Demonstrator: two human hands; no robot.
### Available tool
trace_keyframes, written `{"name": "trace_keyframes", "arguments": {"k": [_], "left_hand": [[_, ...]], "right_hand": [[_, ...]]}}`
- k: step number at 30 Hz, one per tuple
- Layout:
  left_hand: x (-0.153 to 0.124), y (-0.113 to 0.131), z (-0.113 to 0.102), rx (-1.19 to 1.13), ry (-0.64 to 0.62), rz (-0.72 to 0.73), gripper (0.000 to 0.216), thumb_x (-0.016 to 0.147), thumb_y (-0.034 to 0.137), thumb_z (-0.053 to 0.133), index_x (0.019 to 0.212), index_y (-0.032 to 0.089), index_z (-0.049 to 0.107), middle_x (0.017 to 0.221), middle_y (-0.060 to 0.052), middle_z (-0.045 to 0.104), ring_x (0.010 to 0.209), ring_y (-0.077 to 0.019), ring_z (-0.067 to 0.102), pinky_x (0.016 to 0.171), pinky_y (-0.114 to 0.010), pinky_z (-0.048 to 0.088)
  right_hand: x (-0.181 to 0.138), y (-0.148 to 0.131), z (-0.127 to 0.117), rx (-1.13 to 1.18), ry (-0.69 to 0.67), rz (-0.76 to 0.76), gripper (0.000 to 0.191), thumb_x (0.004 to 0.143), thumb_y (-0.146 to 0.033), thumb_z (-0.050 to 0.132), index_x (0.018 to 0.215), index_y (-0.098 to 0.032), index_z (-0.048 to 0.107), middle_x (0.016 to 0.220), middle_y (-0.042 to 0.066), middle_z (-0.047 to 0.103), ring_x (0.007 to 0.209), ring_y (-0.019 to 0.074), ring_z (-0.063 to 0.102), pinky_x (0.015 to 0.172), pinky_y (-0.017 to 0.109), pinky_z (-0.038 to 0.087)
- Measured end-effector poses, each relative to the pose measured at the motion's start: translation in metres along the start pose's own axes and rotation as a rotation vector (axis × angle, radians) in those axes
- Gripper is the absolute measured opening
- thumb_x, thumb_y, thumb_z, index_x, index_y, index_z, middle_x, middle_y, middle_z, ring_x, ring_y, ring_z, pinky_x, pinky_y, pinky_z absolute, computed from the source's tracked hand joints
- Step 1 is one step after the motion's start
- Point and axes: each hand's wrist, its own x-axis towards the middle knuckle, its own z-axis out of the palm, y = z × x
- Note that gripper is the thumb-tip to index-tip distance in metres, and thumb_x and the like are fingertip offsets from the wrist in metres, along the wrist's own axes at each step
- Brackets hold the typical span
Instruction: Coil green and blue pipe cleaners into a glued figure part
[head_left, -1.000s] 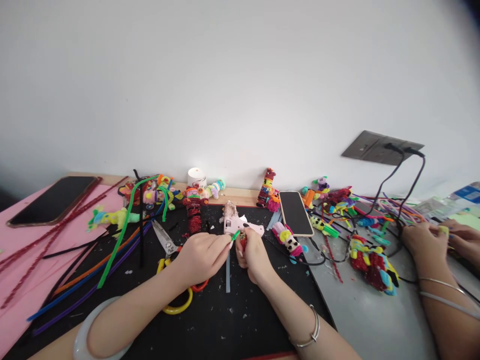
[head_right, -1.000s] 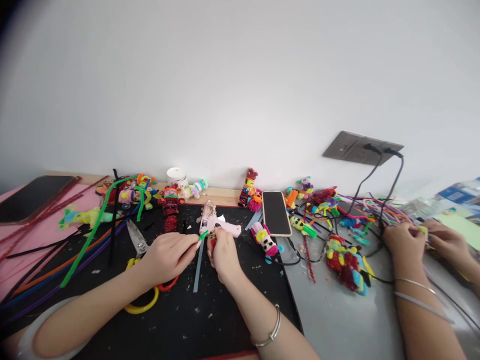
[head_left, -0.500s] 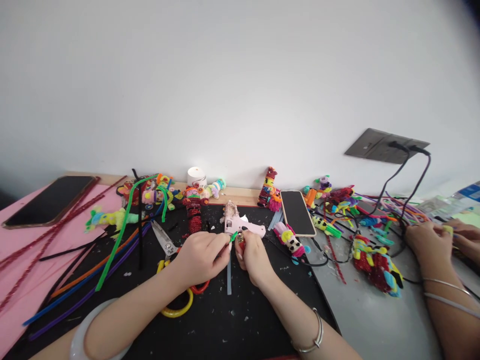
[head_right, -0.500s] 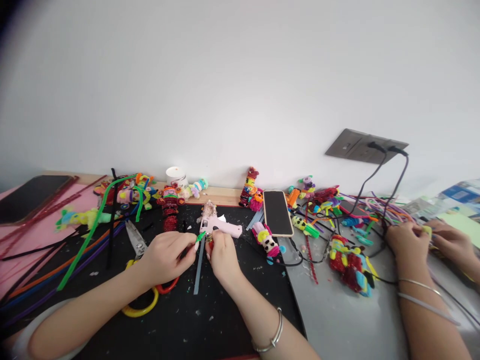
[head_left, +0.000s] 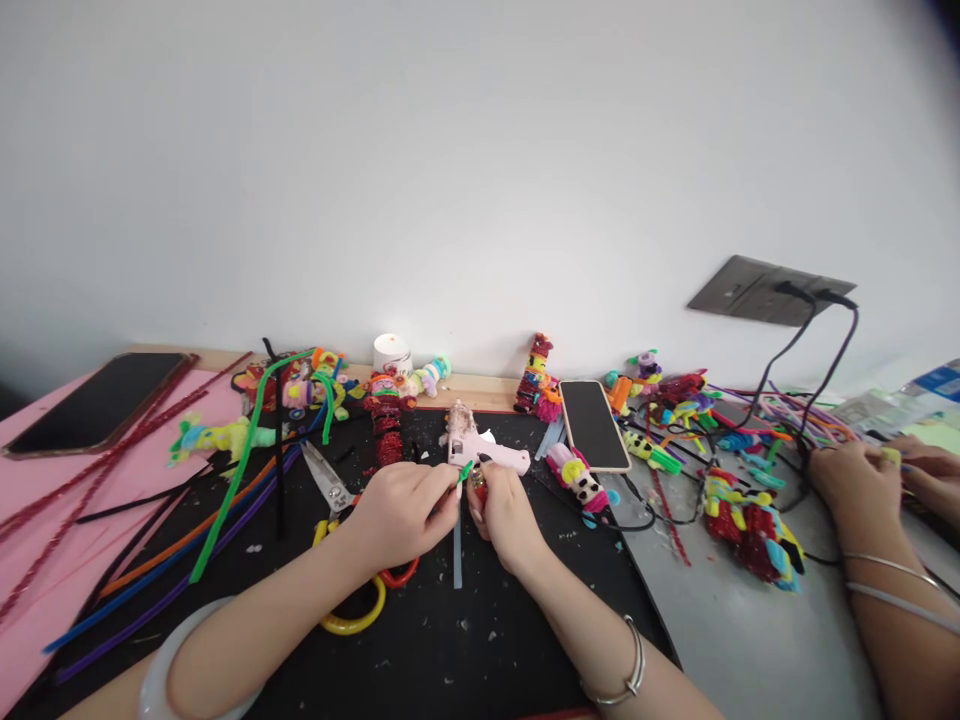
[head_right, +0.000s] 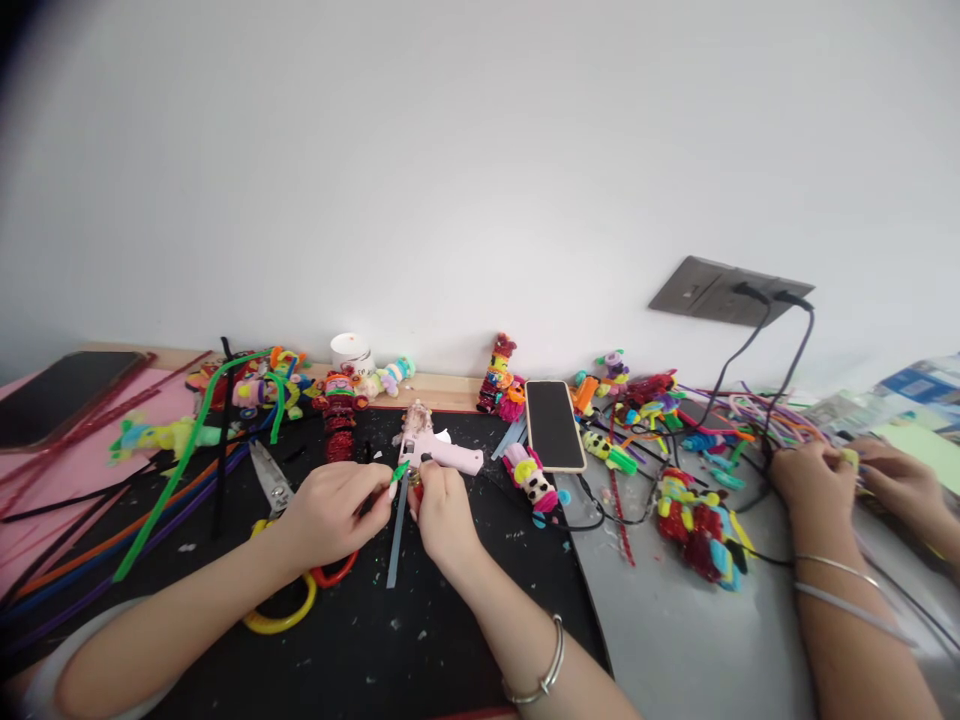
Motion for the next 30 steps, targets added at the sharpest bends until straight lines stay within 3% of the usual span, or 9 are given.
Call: {"name": "trace_keyframes", "arguments": {"k": [30], "left_hand": [[-0.0012, -0.0021, -0.0015, -0.155, -0.009, -0.071, 0.009, 0.083, 0.014, 0.043, 0.077, 0.019, 0.047, 0.052, 0.005, 0.045, 0.045, -0.0116, 0.045, 0.049, -0.024, 0.034]], "right_hand": [[0.0006, -0.0024, -0.0025, 0.013, -0.029, 0.015, 0.04, 0.086, -0.02, 0.027, 0.046, -0.02, 0.034, 0.04, -0.004, 0.032, 0.04, 0.0102, 0.027, 0.045, 0.024, 0.024]]}}
